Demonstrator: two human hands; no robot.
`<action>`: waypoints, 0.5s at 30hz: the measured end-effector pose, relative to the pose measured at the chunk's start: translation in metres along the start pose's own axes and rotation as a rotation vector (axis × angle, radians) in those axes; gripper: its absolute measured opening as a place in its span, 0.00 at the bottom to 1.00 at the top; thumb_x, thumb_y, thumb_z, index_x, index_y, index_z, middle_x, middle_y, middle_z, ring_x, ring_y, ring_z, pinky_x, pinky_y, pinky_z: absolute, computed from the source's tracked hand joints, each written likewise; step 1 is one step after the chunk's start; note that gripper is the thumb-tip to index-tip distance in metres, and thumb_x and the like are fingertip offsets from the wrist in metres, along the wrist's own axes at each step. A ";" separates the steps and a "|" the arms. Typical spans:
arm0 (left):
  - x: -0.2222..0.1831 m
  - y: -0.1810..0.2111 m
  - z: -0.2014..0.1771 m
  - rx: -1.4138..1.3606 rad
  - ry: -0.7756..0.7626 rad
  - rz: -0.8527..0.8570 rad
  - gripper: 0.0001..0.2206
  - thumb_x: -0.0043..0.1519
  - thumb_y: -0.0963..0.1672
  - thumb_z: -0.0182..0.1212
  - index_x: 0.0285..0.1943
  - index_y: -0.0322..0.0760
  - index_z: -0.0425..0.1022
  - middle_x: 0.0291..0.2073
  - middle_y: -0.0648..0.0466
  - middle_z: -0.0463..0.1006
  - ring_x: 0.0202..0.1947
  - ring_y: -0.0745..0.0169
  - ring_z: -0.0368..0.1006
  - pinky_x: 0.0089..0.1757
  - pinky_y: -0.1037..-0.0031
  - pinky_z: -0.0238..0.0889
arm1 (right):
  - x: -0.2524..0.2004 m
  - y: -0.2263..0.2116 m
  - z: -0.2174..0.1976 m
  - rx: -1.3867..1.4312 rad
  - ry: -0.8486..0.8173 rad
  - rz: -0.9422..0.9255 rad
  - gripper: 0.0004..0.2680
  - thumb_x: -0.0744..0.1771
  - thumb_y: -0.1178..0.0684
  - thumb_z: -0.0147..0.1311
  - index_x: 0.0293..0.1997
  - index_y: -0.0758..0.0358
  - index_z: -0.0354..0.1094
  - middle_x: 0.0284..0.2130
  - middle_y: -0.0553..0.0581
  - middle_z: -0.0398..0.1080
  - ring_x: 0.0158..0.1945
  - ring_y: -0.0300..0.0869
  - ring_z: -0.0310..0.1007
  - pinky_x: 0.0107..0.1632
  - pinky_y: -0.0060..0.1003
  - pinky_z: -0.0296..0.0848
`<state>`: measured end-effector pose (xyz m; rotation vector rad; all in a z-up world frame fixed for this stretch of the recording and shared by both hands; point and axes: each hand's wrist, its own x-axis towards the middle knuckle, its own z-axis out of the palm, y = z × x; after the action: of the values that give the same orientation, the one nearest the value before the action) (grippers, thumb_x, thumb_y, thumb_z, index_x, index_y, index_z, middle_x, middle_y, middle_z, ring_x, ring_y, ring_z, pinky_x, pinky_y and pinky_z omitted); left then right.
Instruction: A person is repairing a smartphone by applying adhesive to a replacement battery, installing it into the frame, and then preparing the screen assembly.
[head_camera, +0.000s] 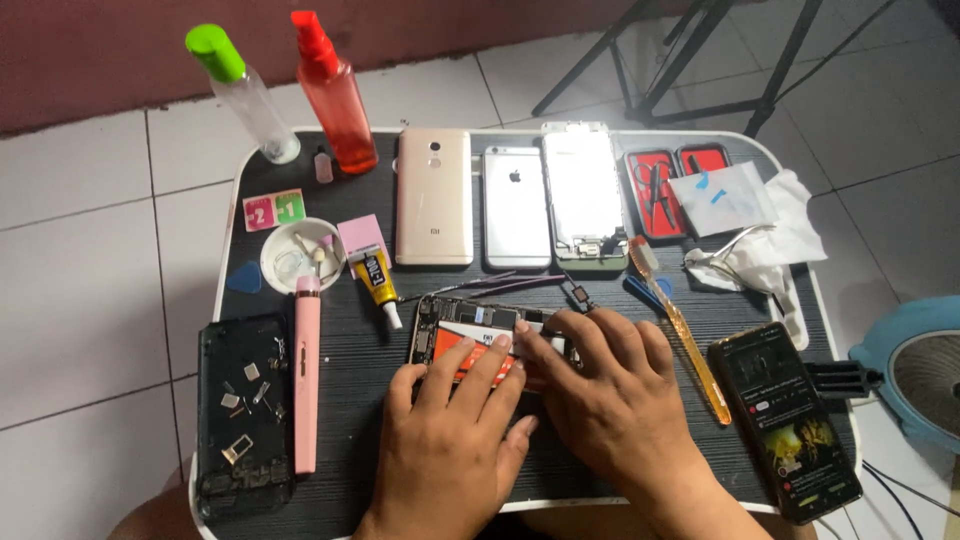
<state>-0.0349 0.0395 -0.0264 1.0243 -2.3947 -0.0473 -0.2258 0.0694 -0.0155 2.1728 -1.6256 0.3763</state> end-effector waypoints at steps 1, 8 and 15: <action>-0.001 0.001 -0.001 -0.010 -0.005 -0.006 0.20 0.54 0.52 0.66 0.55 0.47 0.79 0.61 0.56 0.76 0.57 0.52 0.68 0.48 0.54 0.57 | -0.002 -0.001 0.000 0.057 -0.020 0.045 0.16 0.67 0.44 0.54 0.62 0.41 0.68 0.54 0.48 0.69 0.56 0.46 0.67 0.58 0.44 0.57; -0.001 -0.001 0.000 -0.036 -0.015 -0.015 0.20 0.56 0.53 0.65 0.56 0.47 0.79 0.63 0.55 0.75 0.58 0.51 0.67 0.50 0.54 0.56 | -0.001 -0.006 0.001 0.054 0.009 0.157 0.13 0.65 0.46 0.55 0.56 0.40 0.72 0.50 0.44 0.72 0.53 0.46 0.68 0.56 0.45 0.59; -0.001 -0.002 -0.002 -0.039 -0.013 -0.018 0.20 0.56 0.53 0.65 0.56 0.47 0.79 0.62 0.56 0.75 0.58 0.52 0.67 0.50 0.54 0.56 | 0.005 -0.005 0.000 0.062 -0.016 0.102 0.12 0.66 0.45 0.55 0.56 0.42 0.72 0.50 0.47 0.70 0.53 0.47 0.68 0.55 0.46 0.60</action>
<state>-0.0329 0.0390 -0.0256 1.0304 -2.3866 -0.1066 -0.2196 0.0667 -0.0143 2.1477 -1.7604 0.4450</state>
